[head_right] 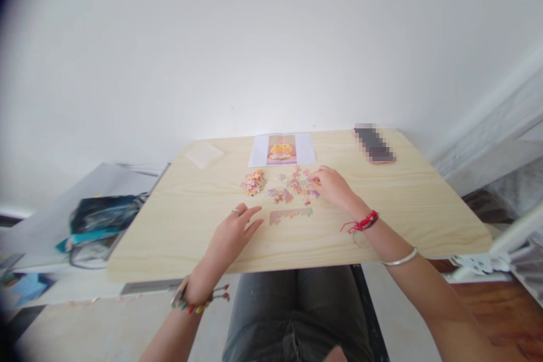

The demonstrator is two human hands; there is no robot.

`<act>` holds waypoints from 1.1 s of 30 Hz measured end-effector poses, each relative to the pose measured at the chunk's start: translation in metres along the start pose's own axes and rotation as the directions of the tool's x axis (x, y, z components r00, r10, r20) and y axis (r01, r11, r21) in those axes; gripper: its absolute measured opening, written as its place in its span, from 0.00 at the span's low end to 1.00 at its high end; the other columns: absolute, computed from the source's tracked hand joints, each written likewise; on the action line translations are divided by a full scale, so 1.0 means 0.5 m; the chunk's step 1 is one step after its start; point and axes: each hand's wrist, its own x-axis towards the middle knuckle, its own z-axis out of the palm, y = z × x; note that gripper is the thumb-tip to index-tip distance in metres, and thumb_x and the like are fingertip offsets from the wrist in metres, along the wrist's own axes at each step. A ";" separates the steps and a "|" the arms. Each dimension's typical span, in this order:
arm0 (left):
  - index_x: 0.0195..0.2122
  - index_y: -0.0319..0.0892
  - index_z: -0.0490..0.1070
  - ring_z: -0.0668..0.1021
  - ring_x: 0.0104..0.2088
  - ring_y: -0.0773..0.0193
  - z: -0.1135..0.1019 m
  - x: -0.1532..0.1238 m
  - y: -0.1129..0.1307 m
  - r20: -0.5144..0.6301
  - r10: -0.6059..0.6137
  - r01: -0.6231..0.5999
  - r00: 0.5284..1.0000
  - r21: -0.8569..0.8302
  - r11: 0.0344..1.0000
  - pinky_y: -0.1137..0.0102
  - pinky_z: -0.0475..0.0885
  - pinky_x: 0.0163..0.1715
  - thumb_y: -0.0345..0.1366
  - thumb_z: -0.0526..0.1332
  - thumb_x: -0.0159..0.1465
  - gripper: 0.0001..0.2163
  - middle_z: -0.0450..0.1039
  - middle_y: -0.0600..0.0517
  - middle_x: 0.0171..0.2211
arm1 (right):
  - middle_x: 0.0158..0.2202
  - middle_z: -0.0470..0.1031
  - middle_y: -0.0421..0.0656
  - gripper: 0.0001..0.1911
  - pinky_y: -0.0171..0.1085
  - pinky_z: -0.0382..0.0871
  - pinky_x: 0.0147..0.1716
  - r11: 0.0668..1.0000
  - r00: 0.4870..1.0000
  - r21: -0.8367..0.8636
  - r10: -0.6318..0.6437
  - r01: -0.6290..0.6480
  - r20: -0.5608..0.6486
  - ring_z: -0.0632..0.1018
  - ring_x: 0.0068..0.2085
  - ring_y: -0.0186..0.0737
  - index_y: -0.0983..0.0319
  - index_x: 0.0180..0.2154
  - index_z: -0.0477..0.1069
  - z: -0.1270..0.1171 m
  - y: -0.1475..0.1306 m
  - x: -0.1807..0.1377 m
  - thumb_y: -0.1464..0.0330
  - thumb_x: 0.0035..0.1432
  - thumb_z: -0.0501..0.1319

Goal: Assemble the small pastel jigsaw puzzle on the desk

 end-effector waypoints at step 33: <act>0.54 0.46 0.53 0.74 0.36 0.64 0.036 -0.021 0.149 0.122 0.241 -0.233 0.963 -0.076 0.969 0.71 0.70 0.34 0.36 0.47 0.64 0.17 0.66 0.48 0.39 | 0.31 0.69 0.44 0.04 0.36 0.65 0.30 0.962 0.969 -0.119 -0.243 0.246 0.038 0.72 0.30 0.38 0.63 0.29 0.66 0.010 -0.066 -0.148 0.71 0.54 0.54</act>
